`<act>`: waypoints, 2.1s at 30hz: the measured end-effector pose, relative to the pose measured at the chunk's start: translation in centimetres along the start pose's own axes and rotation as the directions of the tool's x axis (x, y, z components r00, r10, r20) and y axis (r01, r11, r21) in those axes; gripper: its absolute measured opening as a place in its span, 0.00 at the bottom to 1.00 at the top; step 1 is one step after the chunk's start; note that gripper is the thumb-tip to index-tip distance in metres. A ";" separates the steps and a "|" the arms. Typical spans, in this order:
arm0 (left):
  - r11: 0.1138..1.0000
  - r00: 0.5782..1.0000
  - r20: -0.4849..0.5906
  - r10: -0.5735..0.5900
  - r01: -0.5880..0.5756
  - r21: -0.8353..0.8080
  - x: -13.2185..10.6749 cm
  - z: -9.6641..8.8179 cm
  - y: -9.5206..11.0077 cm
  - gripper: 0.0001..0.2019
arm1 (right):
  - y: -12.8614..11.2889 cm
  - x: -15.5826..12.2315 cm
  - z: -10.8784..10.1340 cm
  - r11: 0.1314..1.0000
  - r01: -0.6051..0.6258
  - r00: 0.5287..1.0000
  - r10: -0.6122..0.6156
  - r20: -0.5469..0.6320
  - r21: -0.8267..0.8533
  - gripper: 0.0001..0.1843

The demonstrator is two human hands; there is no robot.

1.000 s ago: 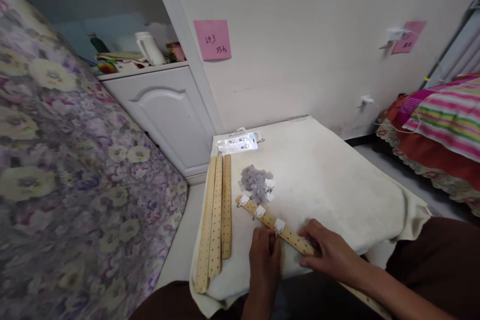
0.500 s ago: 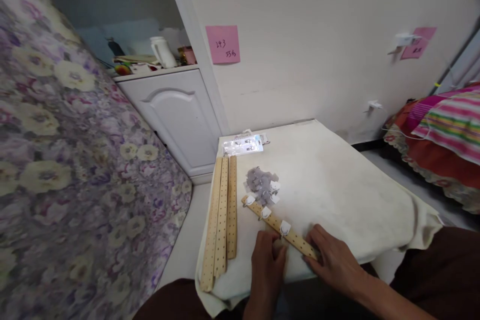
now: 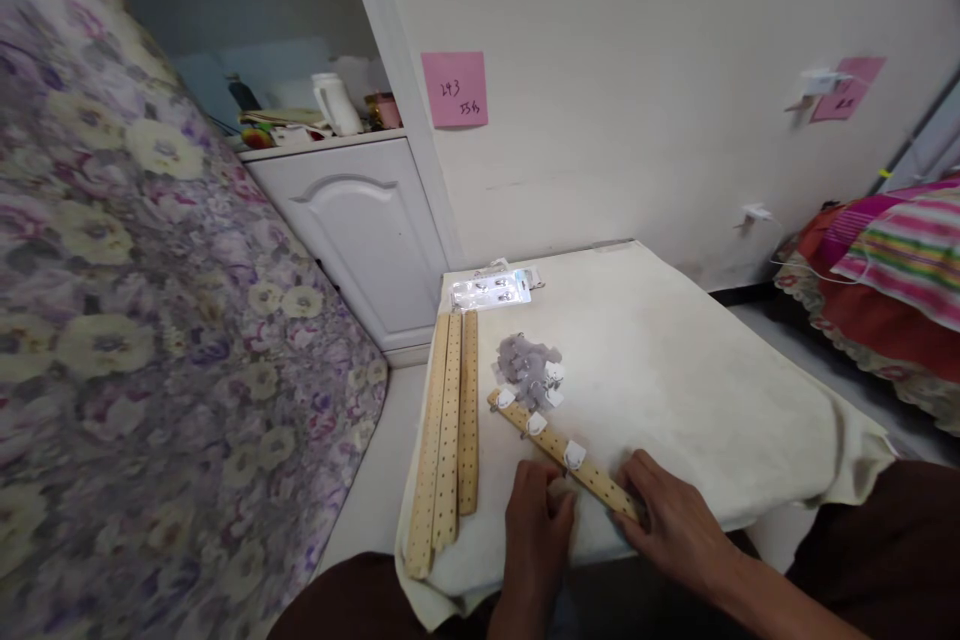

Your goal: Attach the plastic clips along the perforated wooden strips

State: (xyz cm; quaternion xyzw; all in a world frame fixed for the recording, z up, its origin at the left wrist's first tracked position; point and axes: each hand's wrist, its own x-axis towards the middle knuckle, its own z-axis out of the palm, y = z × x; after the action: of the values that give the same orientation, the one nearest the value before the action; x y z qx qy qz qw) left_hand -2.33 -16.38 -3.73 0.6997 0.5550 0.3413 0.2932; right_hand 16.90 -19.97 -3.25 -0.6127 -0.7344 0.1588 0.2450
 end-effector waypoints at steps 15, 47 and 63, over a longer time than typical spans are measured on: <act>1.000 1.000 -0.027 -0.014 0.014 0.010 0.1 -0.3 -0.3 0.07 | -0.9 1.1 0.7 1.000 -0.025 1.000 0.025 0.006 -0.017 0.07; 0.980 0.998 -0.064 -0.002 0.014 0.198 1.0 -0.6 0.5 0.06 | -0.5 7.7 1.0 0.921 0.018 0.999 -0.030 0.024 0.390 0.14; 0.982 0.999 -0.046 -0.023 0.031 0.184 1.1 -0.5 0.0 0.09 | -0.8 8.6 3.0 0.928 -0.060 0.996 0.033 0.080 0.367 0.13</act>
State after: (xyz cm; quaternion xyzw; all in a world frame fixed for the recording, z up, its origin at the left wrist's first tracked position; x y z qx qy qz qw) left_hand -2.52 -15.27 -3.23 0.7086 0.6002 0.2993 0.2194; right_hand 13.51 -11.56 -3.86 -0.5668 -0.6853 0.3217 0.3250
